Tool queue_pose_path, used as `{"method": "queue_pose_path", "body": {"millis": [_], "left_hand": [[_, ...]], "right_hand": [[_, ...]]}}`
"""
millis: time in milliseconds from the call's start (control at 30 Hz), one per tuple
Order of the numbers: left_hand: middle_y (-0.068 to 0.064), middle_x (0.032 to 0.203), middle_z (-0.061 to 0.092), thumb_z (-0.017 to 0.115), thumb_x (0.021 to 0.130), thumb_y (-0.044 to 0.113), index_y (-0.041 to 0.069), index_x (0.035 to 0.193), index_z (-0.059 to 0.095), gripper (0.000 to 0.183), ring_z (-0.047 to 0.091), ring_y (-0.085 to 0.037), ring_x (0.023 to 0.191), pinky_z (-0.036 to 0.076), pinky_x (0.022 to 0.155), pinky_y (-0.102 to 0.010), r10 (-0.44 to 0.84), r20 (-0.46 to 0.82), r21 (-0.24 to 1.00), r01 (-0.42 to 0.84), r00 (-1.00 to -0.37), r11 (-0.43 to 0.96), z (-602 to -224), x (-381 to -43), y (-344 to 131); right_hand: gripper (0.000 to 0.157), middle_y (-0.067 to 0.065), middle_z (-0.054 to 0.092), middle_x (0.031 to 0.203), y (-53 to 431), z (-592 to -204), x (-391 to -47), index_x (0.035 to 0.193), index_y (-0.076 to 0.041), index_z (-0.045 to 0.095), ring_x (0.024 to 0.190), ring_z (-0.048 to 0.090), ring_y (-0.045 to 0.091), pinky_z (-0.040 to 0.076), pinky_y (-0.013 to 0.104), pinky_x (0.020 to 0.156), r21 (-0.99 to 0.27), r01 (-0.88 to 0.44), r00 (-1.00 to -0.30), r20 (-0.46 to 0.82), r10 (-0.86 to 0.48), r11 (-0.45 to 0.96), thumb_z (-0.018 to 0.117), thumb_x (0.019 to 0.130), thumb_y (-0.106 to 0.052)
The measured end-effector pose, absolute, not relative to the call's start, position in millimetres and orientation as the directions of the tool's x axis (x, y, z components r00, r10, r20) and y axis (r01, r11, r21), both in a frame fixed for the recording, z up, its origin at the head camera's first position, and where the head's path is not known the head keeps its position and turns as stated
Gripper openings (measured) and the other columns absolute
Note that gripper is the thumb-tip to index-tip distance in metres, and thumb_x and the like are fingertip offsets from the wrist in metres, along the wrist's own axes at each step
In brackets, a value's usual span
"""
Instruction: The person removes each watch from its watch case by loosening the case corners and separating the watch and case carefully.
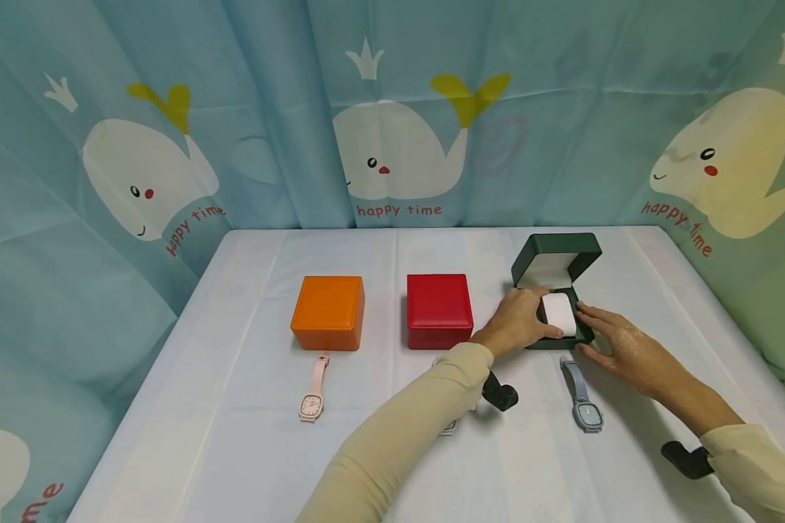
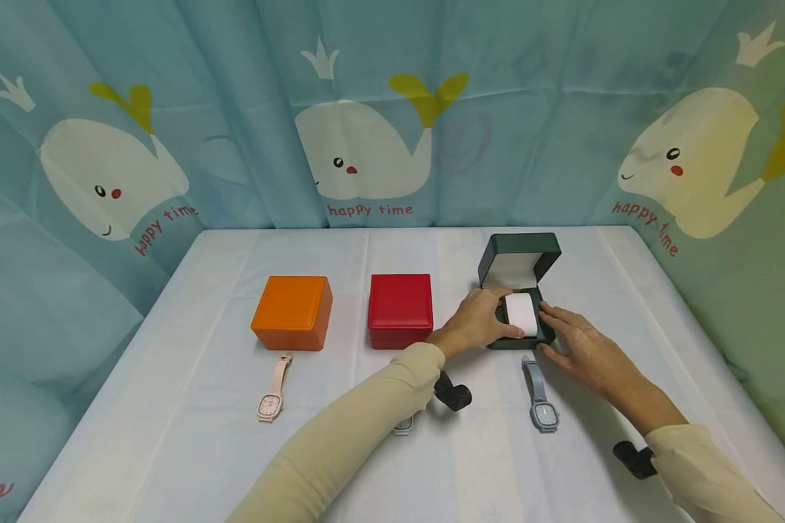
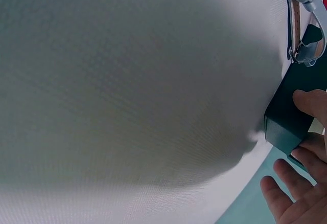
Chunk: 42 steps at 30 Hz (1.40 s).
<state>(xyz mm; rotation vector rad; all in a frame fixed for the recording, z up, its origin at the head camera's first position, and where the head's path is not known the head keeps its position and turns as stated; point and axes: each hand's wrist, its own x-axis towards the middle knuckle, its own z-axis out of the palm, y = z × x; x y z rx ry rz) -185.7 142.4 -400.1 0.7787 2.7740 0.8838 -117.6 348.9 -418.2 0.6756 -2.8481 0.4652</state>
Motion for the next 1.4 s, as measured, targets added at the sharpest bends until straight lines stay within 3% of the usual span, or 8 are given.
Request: {"method": "queue_pose_path", "body": {"millis": [133, 400, 633, 933, 1100, 1233, 1400], "left_hand": [[0.004, 0.129, 0.066, 0.086, 0.084, 0.036, 0.011, 0.14, 0.061, 0.066, 0.054, -0.009, 0.111, 0.038, 0.087, -0.014, 0.535, 0.073, 0.523, 0.489, -0.842, 0.698, -401.9, -186.0, 145.2], [0.004, 0.122, 0.067, 0.08, 0.089, 0.042, 0.01, 0.129, 0.068, 0.052, 0.057, -0.007, 0.116, 0.033, 0.1, -0.019, 0.577, 0.121, 0.301, 0.584, -0.808, 0.754, -406.4, -186.2, 152.3], [0.005, 0.113, 0.067, 0.08, 0.089, 0.042, 0.012, 0.122, 0.07, 0.046, 0.058, -0.006, 0.109, 0.034, 0.098, -0.021, 0.564, 0.1, 0.266, 0.568, -0.82, 0.779, -402.2, -185.1, 155.7], [0.007, 0.119, 0.066, 0.072, 0.094, 0.046, 0.012, 0.126, 0.068, 0.046, 0.056, -0.005, 0.115, 0.034, 0.101, -0.024, 0.571, 0.091, 0.148, 0.578, -0.816, 0.802, -405.6, -181.1, 155.5], [0.005, 0.121, 0.066, 0.067, 0.097, 0.039, 0.01, 0.126, 0.068, 0.041, 0.053, -0.006, 0.117, 0.033, 0.103, -0.025, 0.588, 0.119, 0.184, 0.6, -0.8, 0.779, -406.6, -178.3, 152.5], [0.003, 0.12, 0.067, 0.064, 0.099, 0.033, 0.007, 0.124, 0.069, 0.037, 0.052, -0.008, 0.119, 0.033, 0.105, -0.023, 0.604, 0.122, 0.263, 0.612, -0.788, 0.746, -401.2, -176.9, 148.5], [-0.002, 0.135, 0.058, 0.06, 0.099, 0.028, 0.005, 0.135, 0.063, 0.043, 0.046, -0.013, 0.127, 0.03, 0.11, -0.023, 0.611, 0.104, 0.354, 0.603, -0.785, 0.715, -390.8, -170.9, 135.4]], "right_hand": [[0.061, 0.029, 0.049, 0.142, 349.7, -417.4, -117.3, 0.133, 0.015, 0.057, 0.12, 0.052, 0.053, 0.047, 0.066, 0.089, -0.267, -0.46, -0.884, 0.231, -0.407, 0.847, 0.084, 0.082, -0.006], [0.059, 0.027, 0.049, 0.143, 351.5, -418.9, -116.4, 0.132, 0.014, 0.057, 0.118, 0.054, 0.053, 0.047, 0.064, 0.088, -0.266, -0.486, -0.869, 0.251, -0.427, 0.832, 0.083, 0.082, -0.005], [0.06, 0.027, 0.049, 0.144, 351.1, -416.1, -116.7, 0.133, 0.013, 0.056, 0.12, 0.053, 0.052, 0.047, 0.064, 0.089, -0.272, -0.471, -0.878, 0.231, -0.418, 0.839, 0.083, 0.083, -0.007], [0.065, 0.029, 0.038, 0.152, 344.9, -408.3, -116.9, 0.143, 0.013, 0.047, 0.132, 0.04, 0.055, 0.038, 0.071, 0.097, -0.345, -0.379, -0.923, 0.073, -0.378, 0.859, 0.071, 0.097, -0.025], [0.063, 0.029, 0.038, 0.151, 344.5, -405.8, -117.5, 0.143, 0.013, 0.047, 0.133, 0.038, 0.054, 0.038, 0.071, 0.097, -0.32, -0.369, -0.927, 0.059, -0.371, 0.872, 0.068, 0.099, -0.028], [0.054, 0.025, 0.045, 0.145, 344.3, -402.1, -119.8, 0.136, 0.009, 0.056, 0.131, 0.04, 0.048, 0.04, 0.071, 0.094, -0.3, -0.371, -0.929, 0.122, -0.35, 0.879, 0.067, 0.1, -0.029], [0.027, 0.015, 0.058, 0.118, 338.1, -388.1, -129.6, 0.112, 0.0, 0.07, 0.114, 0.05, 0.038, 0.048, 0.061, 0.077, -0.252, -0.448, -0.854, 0.403, -0.328, 0.858, 0.071, 0.095, -0.02]]}}
